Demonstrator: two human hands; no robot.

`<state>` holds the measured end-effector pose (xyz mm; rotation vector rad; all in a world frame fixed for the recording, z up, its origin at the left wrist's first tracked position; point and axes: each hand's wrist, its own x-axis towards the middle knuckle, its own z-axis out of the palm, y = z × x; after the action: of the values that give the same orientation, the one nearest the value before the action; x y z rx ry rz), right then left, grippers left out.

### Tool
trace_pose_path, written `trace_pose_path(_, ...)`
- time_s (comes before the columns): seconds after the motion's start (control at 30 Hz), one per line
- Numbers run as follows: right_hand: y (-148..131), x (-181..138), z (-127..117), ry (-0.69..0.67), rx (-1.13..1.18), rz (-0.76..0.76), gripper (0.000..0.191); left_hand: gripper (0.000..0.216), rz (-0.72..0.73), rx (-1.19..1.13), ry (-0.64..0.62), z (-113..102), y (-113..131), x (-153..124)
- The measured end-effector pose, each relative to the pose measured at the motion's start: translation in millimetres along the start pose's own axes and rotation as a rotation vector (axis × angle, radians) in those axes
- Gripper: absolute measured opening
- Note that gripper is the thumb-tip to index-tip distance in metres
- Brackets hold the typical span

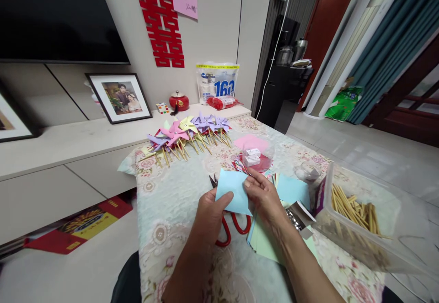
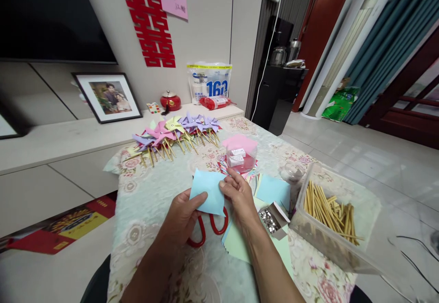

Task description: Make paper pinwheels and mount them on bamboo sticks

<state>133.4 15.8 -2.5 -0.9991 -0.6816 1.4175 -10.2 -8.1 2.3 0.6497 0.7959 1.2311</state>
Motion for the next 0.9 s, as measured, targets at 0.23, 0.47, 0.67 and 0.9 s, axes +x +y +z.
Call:
trace_pose_path(0.23, -6, -2, 1, -0.016, 0.022, -0.041, 0.080, 0.036, 0.017, 0.107, 0.086, -9, -2, 4)
trace_pose_path(0.47, -8, -1, 3, -0.004, -0.013, -0.039, 0.072, 0.029, 0.091, 0.139, 0.198, -15, -7, 10)
trace_pose_path(0.67, -10, -1, 2, 0.000, -0.030, -0.082, 0.056, 0.020, 0.146, 0.174, 0.224, -15, -7, 11)
trace_pose_path(0.9, -18, 2, -11, 0.052, -0.083, -0.182, 0.043, 0.017, 0.480, 0.536, 0.157, -20, -2, 9)
